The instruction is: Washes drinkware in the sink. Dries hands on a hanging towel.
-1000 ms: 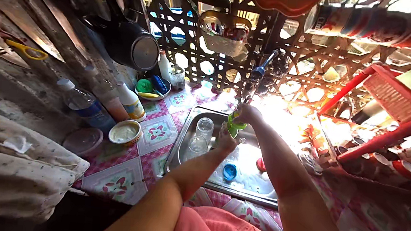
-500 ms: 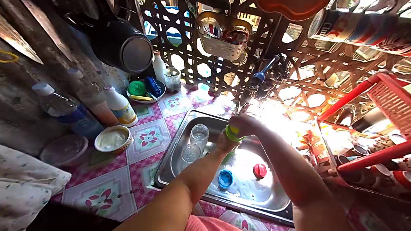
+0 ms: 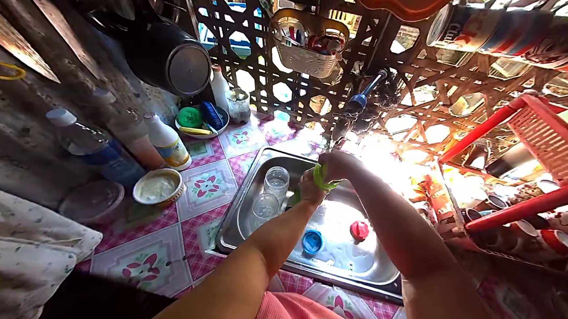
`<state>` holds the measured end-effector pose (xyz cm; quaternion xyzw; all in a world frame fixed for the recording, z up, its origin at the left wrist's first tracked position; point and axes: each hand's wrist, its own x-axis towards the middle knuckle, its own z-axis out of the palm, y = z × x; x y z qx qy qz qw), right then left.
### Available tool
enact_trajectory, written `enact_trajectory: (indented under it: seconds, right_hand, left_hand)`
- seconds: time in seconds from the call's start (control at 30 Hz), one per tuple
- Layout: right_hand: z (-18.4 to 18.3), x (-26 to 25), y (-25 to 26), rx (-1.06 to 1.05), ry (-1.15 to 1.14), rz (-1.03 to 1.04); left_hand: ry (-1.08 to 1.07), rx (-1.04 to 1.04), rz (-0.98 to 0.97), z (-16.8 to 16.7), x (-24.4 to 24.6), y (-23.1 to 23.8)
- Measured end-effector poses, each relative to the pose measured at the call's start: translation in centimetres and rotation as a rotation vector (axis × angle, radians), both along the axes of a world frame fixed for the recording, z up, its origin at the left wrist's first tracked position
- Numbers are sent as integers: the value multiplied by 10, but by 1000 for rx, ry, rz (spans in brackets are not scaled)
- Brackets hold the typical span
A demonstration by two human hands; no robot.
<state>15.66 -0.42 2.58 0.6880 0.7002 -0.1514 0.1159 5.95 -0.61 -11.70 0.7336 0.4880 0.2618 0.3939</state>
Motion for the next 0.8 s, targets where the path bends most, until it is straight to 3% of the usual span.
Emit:
enact_trajectory:
  seconds: [0.23, 0.4, 0.47, 0.57, 0.63, 0.7, 0.8]
  right_hand:
    - [16, 1, -45, 112, -224, 438]
    - [13, 15, -64, 115, -212, 550]
    - [14, 14, -67, 105, -192, 536]
    - [13, 17, -56, 144, -42, 377]
    - [8, 25, -39, 231, 119, 200]
    - [12, 27, -26, 265, 105, -96]
    - [15, 17, -13, 90, 20, -393]
  left_hand:
    - [-242, -191, -343, 3, -6, 2]
    - [-257, -350, -533, 15, -10, 0]
    - [-261, -321, -525, 15, -9, -1]
    - [-69, -113, -287, 5, -3, -5]
    - [86, -90, -114, 11, -2, -13]
    - [147, -125, 33, 22, -2, -18]
    - [208, -168, 157, 35, -4, -19]
